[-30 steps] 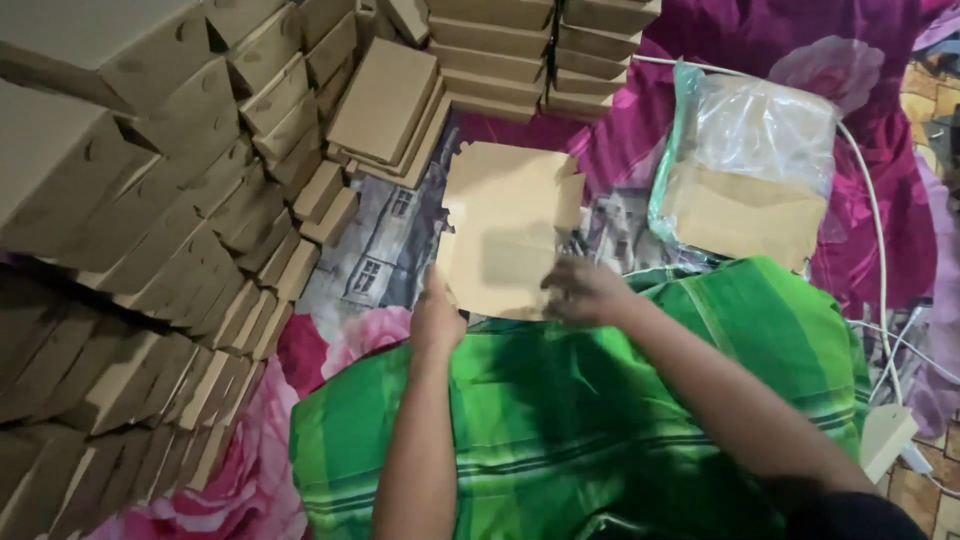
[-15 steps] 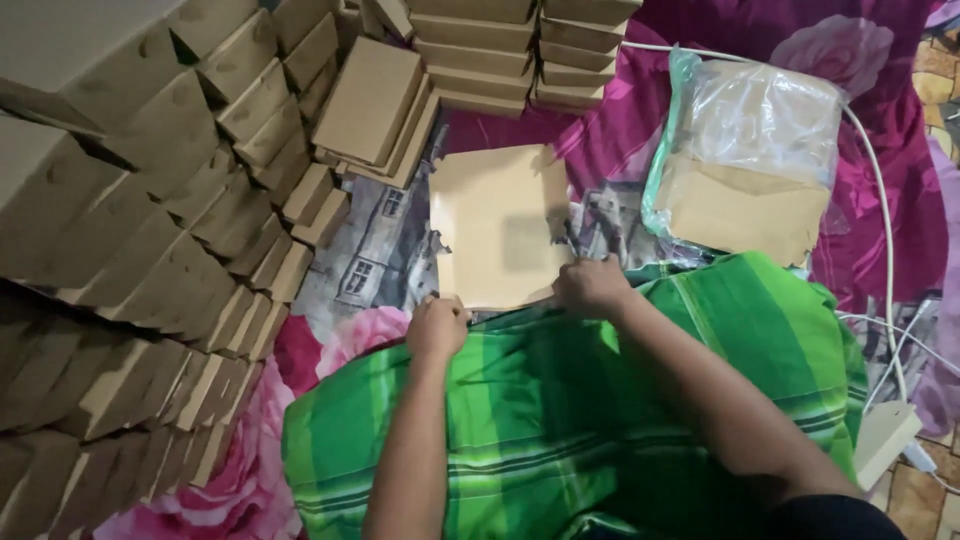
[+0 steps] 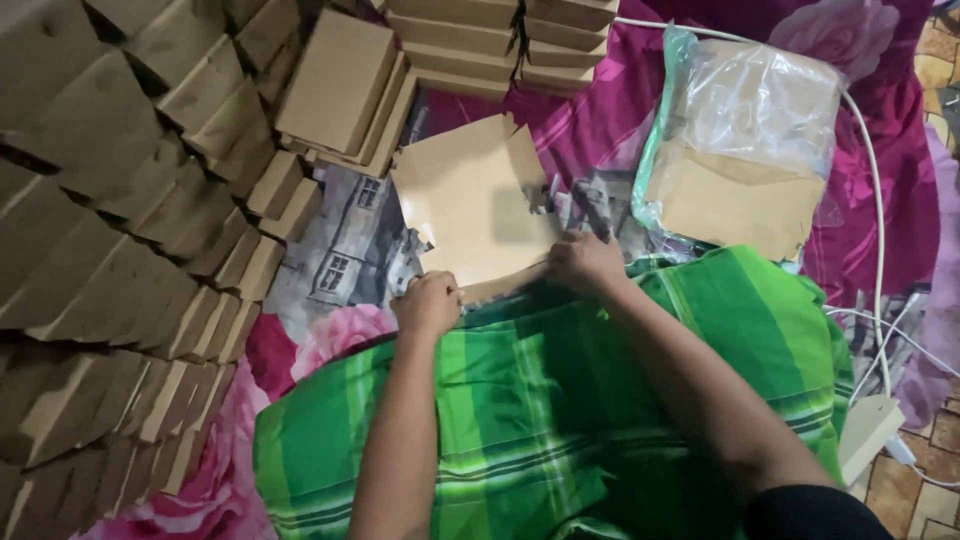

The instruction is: A person is manually folding flat cardboard templates into small rectangular boxes and stacking them.

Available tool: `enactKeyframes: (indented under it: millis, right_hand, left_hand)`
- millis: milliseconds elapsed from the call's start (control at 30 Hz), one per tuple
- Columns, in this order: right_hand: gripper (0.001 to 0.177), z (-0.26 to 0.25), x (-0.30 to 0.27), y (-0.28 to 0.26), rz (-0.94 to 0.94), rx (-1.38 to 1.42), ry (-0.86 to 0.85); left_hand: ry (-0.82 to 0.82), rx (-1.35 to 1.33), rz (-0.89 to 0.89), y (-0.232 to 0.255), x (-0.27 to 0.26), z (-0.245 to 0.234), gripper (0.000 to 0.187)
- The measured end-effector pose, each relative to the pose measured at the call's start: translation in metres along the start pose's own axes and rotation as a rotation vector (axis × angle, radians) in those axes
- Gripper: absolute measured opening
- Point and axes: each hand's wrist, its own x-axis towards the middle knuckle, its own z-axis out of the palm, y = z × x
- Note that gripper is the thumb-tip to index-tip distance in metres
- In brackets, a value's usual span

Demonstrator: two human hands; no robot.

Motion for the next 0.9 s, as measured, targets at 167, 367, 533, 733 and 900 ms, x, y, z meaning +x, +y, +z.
enactKeyframes:
  millis: [167, 367, 533, 733, 900]
  right_hand:
    - [0.030, 0.009, 0.000, -0.004, -0.183, -0.227, 0.163]
    - [0.017, 0.024, 0.003, -0.004, -0.298, -0.205, 0.185]
    - [0.017, 0.013, 0.003, 0.000, -0.315, -0.136, 0.092]
    - [0.028, 0.045, 0.030, 0.017, -0.083, -0.104, -0.055]
    - [0.022, 0.009, 0.016, -0.029, 0.045, -0.044, -0.062]
  left_hand:
    - [0.008, 0.118, 0.024, 0.011, -0.006, -0.009, 0.023]
    - [-0.049, 0.163, 0.088, 0.016, -0.006, -0.006, 0.023]
    - [-0.073, 0.131, 0.020, 0.002, 0.001, -0.003, 0.026]
    - [-0.085, 0.118, -0.067, 0.013, 0.004, -0.009, 0.029]
    - [0.018, 0.304, 0.083, 0.012, 0.031, 0.030, 0.033]
